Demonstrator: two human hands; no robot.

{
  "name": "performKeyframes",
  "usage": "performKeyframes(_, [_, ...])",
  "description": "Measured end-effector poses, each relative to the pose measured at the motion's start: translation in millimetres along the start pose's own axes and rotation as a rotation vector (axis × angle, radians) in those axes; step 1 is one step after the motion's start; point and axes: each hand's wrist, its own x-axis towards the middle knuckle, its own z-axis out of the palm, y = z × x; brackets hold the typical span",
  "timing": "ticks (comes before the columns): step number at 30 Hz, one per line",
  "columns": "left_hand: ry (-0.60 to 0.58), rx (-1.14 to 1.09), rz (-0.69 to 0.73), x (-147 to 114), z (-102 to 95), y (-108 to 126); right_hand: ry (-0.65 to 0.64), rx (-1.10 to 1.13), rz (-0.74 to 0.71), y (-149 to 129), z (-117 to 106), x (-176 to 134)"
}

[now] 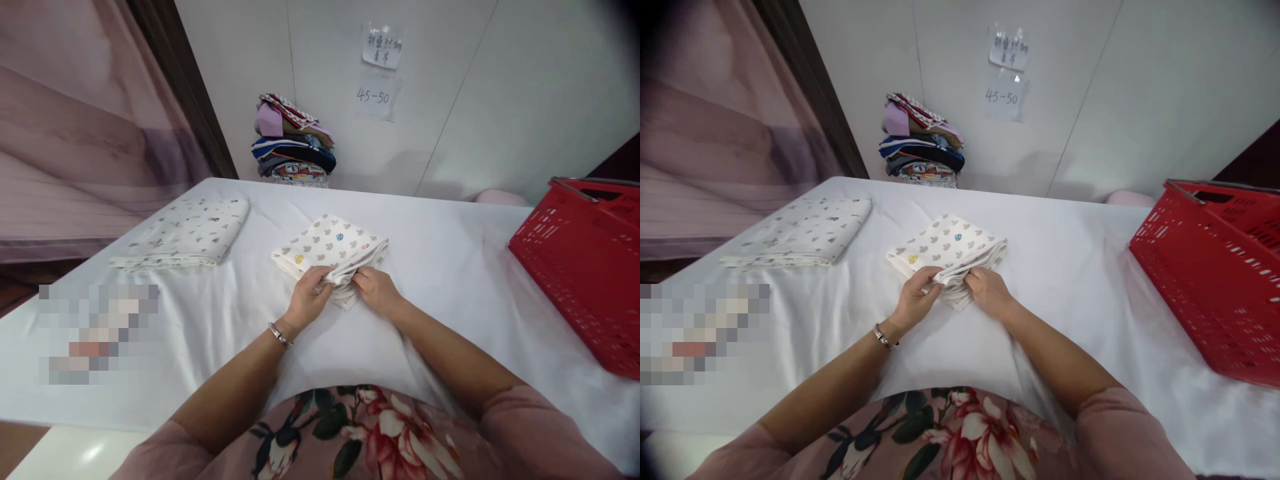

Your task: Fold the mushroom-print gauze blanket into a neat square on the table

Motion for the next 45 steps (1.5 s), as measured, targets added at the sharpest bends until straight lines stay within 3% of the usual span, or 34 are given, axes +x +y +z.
performKeyframes(11, [-0.014,0.002,-0.001,-0.5,-0.3,-0.8,-0.201,0.125,-0.121,-0.4,-19.3,6.3])
performKeyframes(20, [-0.012,-0.006,0.003,-1.1,1.2,-1.1,-0.305,-0.068,-0.188,-2.7,-19.8,14.2])
performKeyframes(25, [-0.004,-0.002,0.022,-0.3,0.6,-1.3,-0.278,-0.163,-0.218,-5.1,-17.2,16.3])
performKeyframes(30, [0.012,0.020,0.026,0.5,-1.1,0.2,-0.148,-0.126,-0.234,2.0,-29.9,2.4])
performKeyframes(35, [-0.024,0.017,0.050,-0.1,-0.2,-0.4,-0.260,-0.087,-0.265,4.7,-21.0,-11.7])
performKeyframes(39, [-0.015,0.020,0.070,0.1,-0.9,-0.4,-0.262,-0.044,-0.251,5.2,-11.6,-15.4])
performKeyframes(45, [-0.008,0.020,0.074,0.5,-1.5,-3.1,-0.285,-0.051,-0.232,1.4,-15.9,-13.8])
